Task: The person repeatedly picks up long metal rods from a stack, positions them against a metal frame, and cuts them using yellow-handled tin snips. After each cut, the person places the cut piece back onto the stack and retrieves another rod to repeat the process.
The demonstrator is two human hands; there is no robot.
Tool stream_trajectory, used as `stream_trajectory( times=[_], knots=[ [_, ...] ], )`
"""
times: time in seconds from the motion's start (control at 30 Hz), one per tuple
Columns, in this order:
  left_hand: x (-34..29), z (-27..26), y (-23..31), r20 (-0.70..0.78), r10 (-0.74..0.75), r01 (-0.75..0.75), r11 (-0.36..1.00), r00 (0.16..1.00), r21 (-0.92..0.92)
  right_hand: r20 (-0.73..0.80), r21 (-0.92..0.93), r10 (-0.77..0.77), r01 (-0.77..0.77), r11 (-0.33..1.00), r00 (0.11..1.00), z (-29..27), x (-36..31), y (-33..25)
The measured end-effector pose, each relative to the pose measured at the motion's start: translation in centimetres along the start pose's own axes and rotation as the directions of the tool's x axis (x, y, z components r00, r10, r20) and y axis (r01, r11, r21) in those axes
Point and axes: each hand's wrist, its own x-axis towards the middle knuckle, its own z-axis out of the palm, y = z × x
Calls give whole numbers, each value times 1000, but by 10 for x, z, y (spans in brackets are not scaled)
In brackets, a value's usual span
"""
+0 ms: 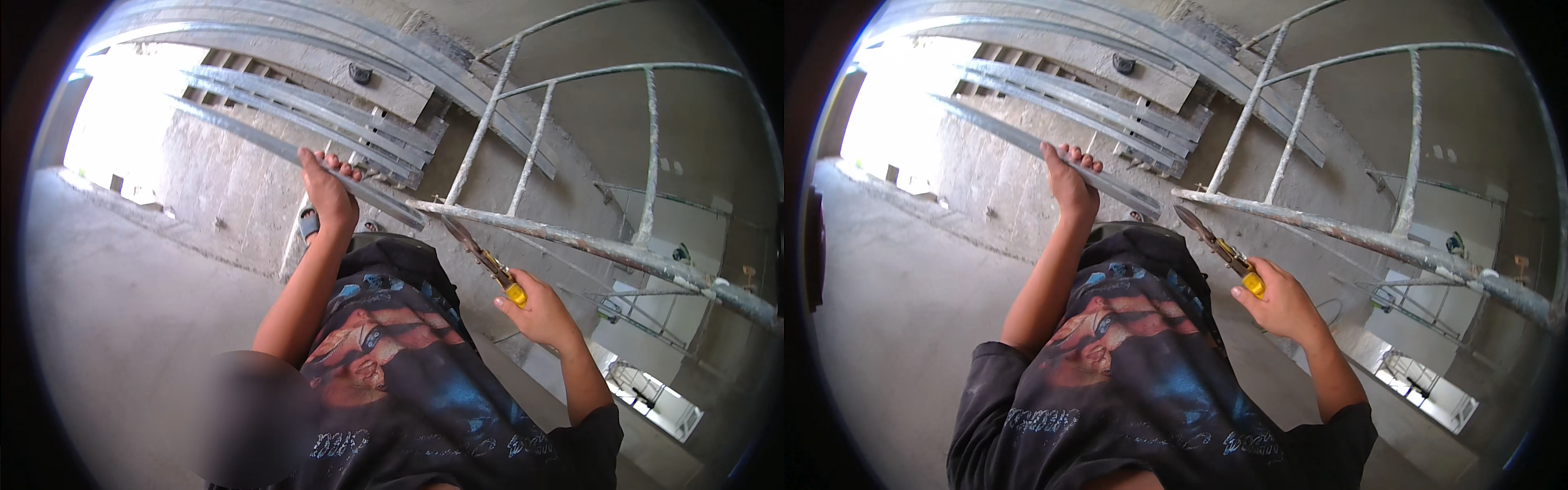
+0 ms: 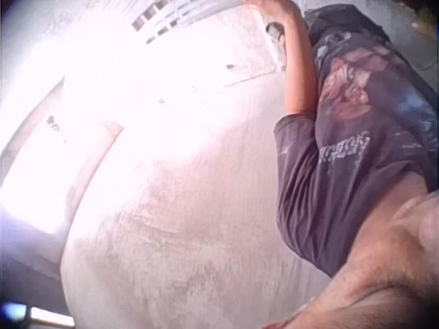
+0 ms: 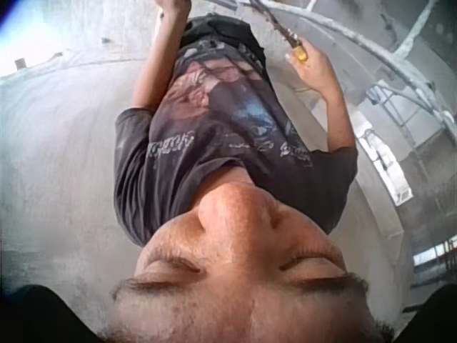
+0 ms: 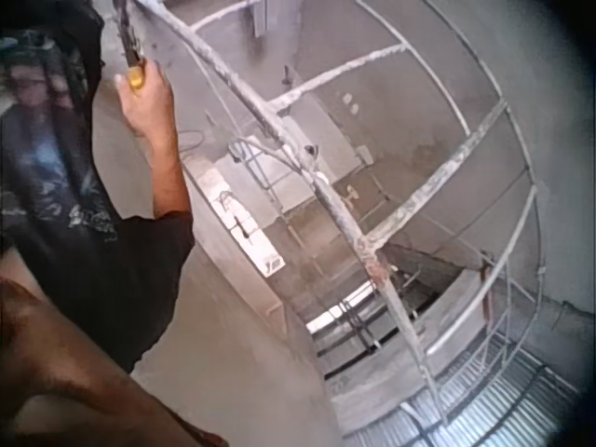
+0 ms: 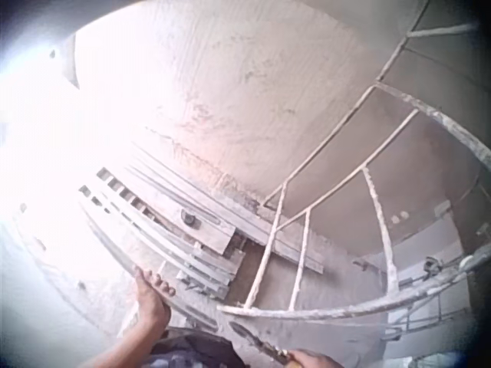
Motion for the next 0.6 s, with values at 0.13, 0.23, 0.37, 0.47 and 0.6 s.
stream_trajectory(
  times=[0.13, 0.23, 0.37, 0.47, 0.6],
  knots=[
    [-4, 3, -3, -61, 61, -59, 998, 996, 35, 127, -131, -28, 45, 990, 992, 2, 17, 24],
    [-3, 1, -7, -78, 95, -90, 994, 992, 67, 157, -121, -42, 61, 991, 987, 3, 28, 27],
    [-1, -7, -10, -72, 111, -106, 992, 991, 68, 153, -126, -41, 60, 990, 987, 4, 38, 23],
    [-3, -12, -9, -89, 113, -107, 992, 990, 68, 180, -155, -27, 55, 986, 983, 2, 40, 24],
    [-6, -15, -6, -94, 111, -106, 993, 989, 59, 220, -169, -49, 87, 982, 974, 3, 40, 28]
  ],
)
